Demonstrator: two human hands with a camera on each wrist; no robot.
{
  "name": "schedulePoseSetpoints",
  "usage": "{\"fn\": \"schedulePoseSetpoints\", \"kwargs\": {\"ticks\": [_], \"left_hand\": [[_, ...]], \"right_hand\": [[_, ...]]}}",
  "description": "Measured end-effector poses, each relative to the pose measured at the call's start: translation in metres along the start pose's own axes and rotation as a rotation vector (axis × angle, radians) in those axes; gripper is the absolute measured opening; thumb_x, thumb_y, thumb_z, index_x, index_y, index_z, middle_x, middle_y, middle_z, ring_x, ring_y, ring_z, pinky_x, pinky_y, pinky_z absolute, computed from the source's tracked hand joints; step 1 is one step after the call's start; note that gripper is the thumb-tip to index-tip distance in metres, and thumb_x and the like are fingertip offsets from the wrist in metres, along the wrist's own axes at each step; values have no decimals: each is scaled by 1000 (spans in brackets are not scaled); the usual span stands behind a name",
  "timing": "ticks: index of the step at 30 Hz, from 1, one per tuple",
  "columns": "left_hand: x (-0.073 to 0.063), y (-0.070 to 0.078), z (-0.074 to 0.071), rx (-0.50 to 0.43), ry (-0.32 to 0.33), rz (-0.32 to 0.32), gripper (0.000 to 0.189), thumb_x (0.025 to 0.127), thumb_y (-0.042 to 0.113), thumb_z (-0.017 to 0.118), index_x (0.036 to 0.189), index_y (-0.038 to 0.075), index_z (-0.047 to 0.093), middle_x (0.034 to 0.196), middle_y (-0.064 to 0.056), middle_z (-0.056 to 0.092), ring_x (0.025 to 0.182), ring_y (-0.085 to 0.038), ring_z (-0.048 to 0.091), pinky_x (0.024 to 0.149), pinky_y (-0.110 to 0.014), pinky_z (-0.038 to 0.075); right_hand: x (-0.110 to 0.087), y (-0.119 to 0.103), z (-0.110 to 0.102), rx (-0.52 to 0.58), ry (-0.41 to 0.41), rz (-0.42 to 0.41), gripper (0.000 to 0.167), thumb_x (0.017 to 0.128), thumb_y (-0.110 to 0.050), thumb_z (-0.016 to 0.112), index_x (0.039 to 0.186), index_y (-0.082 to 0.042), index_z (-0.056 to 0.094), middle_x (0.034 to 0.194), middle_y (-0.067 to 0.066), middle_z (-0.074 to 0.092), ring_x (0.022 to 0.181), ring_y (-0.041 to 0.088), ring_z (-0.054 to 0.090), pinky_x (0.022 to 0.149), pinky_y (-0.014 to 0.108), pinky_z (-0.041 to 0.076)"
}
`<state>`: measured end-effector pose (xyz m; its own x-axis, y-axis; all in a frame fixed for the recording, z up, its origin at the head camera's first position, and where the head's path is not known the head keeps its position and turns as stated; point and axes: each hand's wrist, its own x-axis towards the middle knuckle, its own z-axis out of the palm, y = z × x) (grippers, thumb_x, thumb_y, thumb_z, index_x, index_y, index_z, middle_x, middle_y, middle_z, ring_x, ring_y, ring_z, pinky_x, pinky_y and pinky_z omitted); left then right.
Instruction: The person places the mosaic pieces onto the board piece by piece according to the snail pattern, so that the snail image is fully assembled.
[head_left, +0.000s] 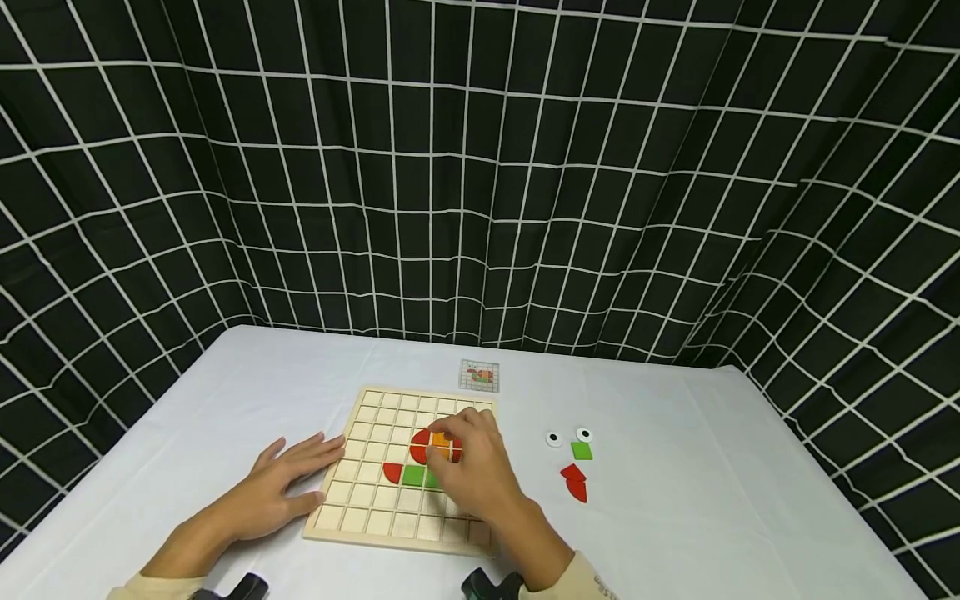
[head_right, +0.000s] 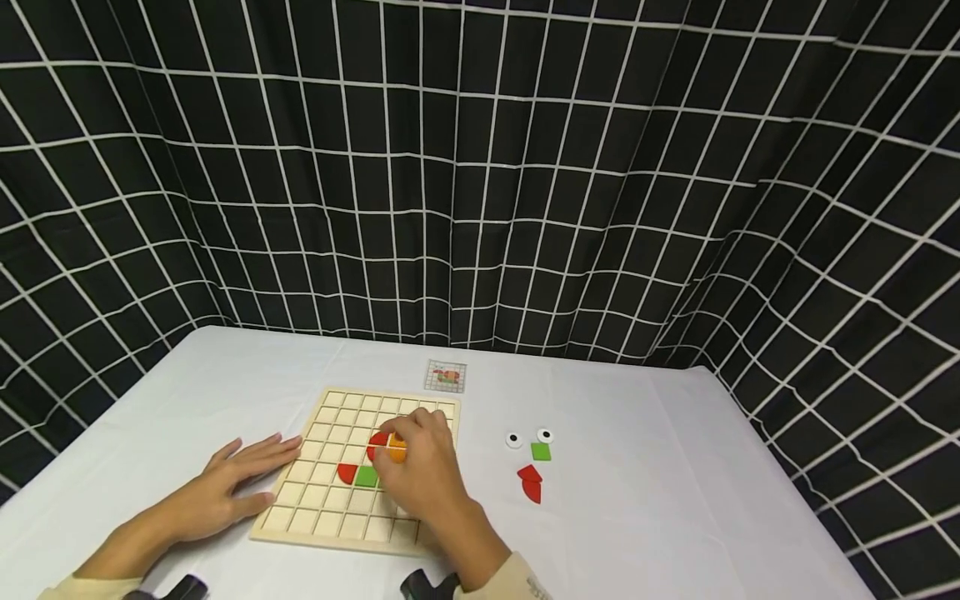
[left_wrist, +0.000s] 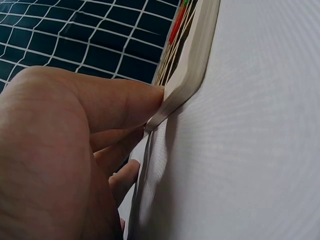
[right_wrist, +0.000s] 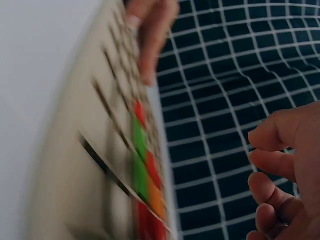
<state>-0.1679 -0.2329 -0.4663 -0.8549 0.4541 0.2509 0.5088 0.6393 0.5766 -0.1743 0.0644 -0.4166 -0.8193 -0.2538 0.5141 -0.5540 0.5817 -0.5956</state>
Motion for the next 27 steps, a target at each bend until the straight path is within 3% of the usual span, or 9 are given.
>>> {"fn": "schedulePoseSetpoints", "kwargs": {"ticks": [8,16,27], "left_hand": [[0,1,0,3,-15,-10,56,84,18,70,137,9,55,144,-4,47,136,-37,32,106,-63,5],[1,4,1,-8,-28,-30,54,85,18,69,137,9,56,145,-2,46,138,-36,29,106,-62,3],[-1,2,0,10,-6,-3,54,84,18,70,136,7,57,144,-2,48,136,-37,32,105,-63,5]], "right_hand": [[1,17,-47,-22,94,60,22,77,-6,73,98,-12,73,85,-5,57,86,17,50,73,39,42],[-8,51,-94,-88,184,61,28,75,1,76,100,-12,73,86,-5,59,83,14,50,64,35,41],[-27,99,-126,-103,142,165,28,80,0,74,105,-10,71,88,3,59,81,19,45,66,34,39]]}}
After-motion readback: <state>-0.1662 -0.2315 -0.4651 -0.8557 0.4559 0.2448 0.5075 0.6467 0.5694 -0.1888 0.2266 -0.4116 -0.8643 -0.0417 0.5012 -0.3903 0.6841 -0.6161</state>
